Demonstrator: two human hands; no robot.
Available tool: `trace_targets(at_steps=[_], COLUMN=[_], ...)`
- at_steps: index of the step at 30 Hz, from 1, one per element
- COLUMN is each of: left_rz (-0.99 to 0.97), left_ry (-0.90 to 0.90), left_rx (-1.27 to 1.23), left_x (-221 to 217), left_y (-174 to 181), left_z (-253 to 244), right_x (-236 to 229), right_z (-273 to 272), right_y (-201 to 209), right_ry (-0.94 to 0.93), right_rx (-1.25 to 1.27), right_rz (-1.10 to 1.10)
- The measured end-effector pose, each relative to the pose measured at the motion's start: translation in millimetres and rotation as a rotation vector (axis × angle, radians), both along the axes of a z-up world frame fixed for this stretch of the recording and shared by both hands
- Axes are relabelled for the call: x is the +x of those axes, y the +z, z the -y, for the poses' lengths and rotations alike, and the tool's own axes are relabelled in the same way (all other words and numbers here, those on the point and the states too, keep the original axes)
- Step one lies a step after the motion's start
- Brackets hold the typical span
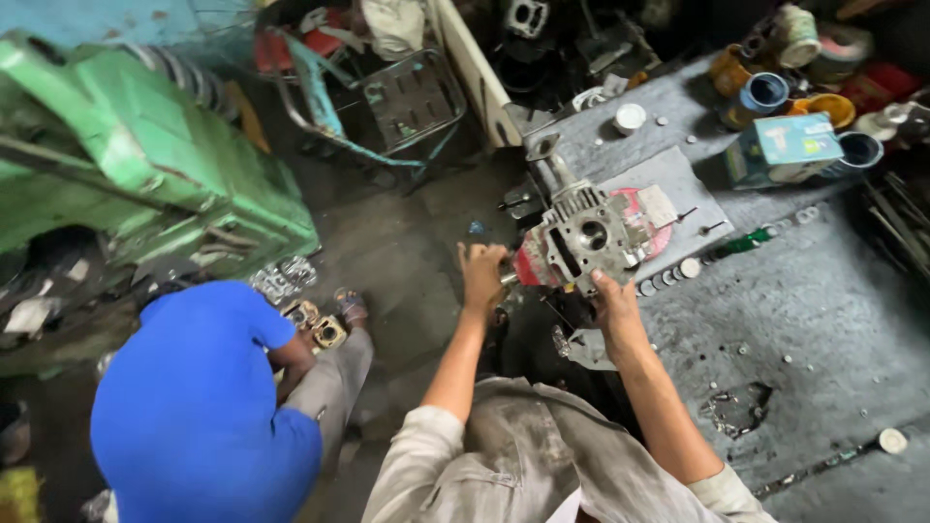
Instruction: The person works on a metallic engine cylinder block at a cluttered workbench. They insert a cylindrical metal rod into the cylinder, tap it with a hammer, and repeatedly inspect and rotate the assembly. The person also uses a rag to wipe the part and handles various small tools and components on the bench.
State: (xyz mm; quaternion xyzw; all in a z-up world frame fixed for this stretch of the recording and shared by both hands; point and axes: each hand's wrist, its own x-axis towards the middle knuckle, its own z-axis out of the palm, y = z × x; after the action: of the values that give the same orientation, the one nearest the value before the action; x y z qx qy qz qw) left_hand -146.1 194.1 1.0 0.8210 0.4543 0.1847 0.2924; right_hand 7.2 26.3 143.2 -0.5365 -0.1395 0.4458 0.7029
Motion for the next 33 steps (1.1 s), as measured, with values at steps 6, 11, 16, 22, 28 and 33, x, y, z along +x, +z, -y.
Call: trace_targets(at_steps=[6, 11, 16, 22, 28, 33], left_rz=[0.272, 0.835, 0.641, 0.619, 0.639, 0.678], left_ry=[-0.038, -0.256, -0.217, -0.055, -0.088, -0.366], left_rx=[-0.661, -0.665, -0.803, -0.231, -0.540, -1.081], left_x=[0, -41, -55, -23, -26, -66], left_y=[-60, 17, 126, 115, -32, -37], left_z=[75, 146, 74, -50, -18, 102], right_x=[4, -5, -15, -15, -20, -8], right_z=[-5, -8, -8, -8, -9, -3], right_y=[10, 19, 24, 31, 28, 22], right_ry=[-0.024, -0.019, -0.130, -0.132, -0.160, -0.125], right_rx=[-0.007, 0.069, -0.047, -0.019, -0.011, -0.063], right_rz=[-0.017, -0.045, -0.025, -0.016, -0.057, -0.039])
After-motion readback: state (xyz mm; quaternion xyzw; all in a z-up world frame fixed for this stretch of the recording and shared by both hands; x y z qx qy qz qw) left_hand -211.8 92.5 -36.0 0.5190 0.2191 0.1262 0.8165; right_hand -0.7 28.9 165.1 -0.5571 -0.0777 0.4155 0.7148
